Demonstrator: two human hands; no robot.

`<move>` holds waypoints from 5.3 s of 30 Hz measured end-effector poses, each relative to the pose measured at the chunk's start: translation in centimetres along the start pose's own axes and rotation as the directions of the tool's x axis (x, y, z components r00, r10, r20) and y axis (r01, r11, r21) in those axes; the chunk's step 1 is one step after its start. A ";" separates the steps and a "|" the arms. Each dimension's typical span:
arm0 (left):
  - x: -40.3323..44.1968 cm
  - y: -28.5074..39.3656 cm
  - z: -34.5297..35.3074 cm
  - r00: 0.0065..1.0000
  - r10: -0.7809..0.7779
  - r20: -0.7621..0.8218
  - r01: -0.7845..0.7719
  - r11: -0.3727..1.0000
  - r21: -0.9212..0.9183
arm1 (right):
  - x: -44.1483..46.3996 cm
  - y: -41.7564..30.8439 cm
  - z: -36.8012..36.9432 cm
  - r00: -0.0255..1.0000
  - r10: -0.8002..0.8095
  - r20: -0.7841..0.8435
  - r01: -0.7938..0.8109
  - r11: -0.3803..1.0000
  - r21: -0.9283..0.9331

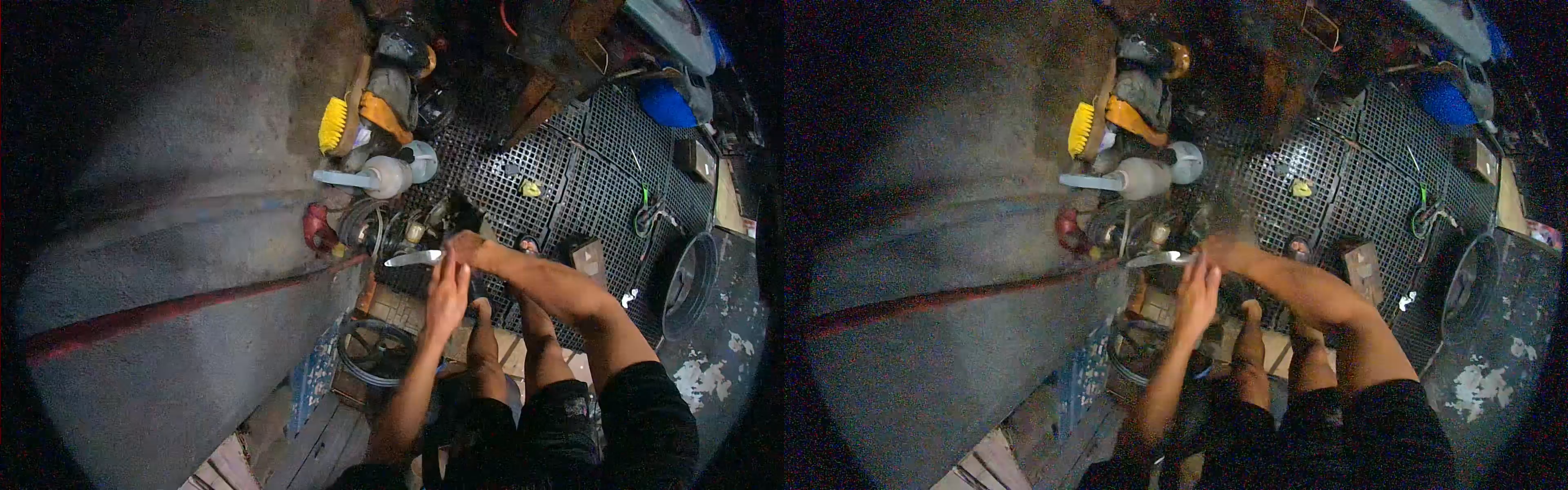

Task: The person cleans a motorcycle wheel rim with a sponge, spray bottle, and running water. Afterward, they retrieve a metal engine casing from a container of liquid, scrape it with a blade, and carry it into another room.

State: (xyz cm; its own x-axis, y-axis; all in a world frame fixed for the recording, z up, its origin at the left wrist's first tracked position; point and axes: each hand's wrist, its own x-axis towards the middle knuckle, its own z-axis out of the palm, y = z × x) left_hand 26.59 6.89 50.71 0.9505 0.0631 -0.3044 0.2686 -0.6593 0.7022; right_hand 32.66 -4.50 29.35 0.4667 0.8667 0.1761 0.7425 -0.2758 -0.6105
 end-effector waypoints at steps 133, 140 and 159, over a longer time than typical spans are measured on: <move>11.9 176.6 128.9 -0.187 0.489 0.852 -0.431 0.739 -0.519 | -153.3 33.3 -102.7 -0.759 0.636 0.143 0.639 0.768 -0.024; 3.1 175.2 134.6 -0.354 0.603 0.715 -0.883 0.038 -0.469 | -163.3 40.1 -99.5 -0.697 0.409 0.588 0.716 0.430 0.550; -18.8 171.8 176.5 -0.149 0.514 0.845 -0.964 0.114 -0.240 | -202.3 35.7 -113.8 -0.832 0.185 0.523 0.489 0.688 0.536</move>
State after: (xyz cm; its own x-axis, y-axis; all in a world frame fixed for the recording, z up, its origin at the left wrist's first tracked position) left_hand 27.24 -239.81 63.45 -0.1355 -0.9812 -0.1371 -0.8481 0.0433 0.5281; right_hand 19.45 -236.97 59.85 -0.5024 -0.5550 -0.6630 0.4820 0.4568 -0.7476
